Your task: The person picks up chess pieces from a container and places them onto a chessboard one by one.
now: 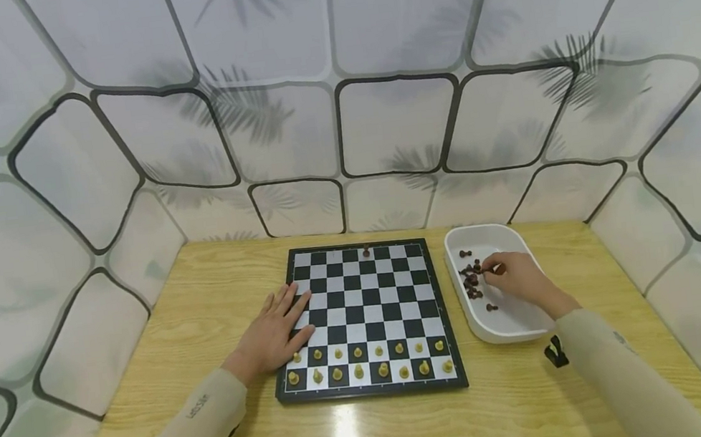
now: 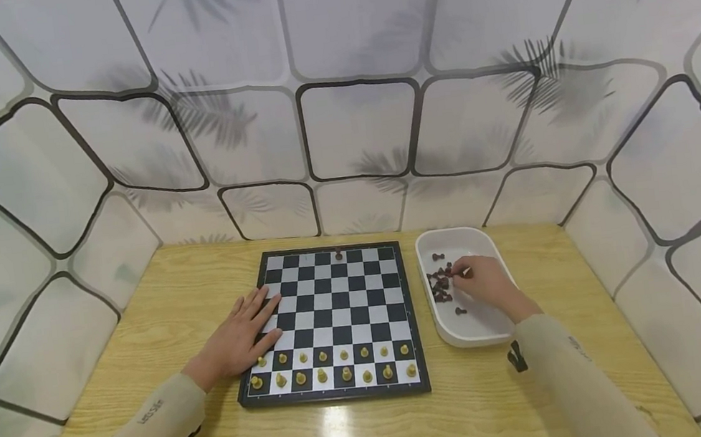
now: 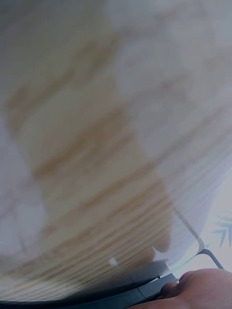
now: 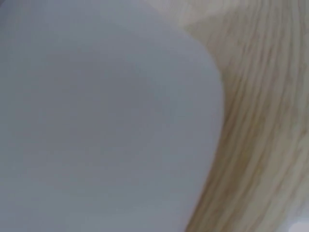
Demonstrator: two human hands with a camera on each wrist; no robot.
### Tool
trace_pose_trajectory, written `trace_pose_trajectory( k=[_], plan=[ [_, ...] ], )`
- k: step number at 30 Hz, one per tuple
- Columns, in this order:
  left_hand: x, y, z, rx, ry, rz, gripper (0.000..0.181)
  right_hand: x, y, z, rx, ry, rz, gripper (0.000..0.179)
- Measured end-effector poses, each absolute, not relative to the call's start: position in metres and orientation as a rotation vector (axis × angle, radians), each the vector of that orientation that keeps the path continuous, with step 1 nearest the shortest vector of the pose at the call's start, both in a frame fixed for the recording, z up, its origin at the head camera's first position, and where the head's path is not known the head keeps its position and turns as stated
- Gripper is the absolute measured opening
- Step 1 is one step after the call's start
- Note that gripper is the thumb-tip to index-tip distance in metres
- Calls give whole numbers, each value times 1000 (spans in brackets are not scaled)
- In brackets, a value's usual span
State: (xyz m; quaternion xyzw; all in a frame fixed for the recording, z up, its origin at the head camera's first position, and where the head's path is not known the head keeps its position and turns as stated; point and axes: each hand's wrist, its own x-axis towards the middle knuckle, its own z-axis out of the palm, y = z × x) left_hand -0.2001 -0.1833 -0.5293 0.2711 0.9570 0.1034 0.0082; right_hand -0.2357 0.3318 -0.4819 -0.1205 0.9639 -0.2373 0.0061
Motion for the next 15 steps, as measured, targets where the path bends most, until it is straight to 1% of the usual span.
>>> trace_pose_trajectory(
  k=[6, 15],
  plan=[
    [-200, -184, -531, 833, 2987, 324, 74, -236, 326, -472, -346, 3007, -904, 22],
    [-200, -183, -529, 852, 2993, 333, 74, -240, 319, -461, -349, 3016, -974, 18]
  ],
)
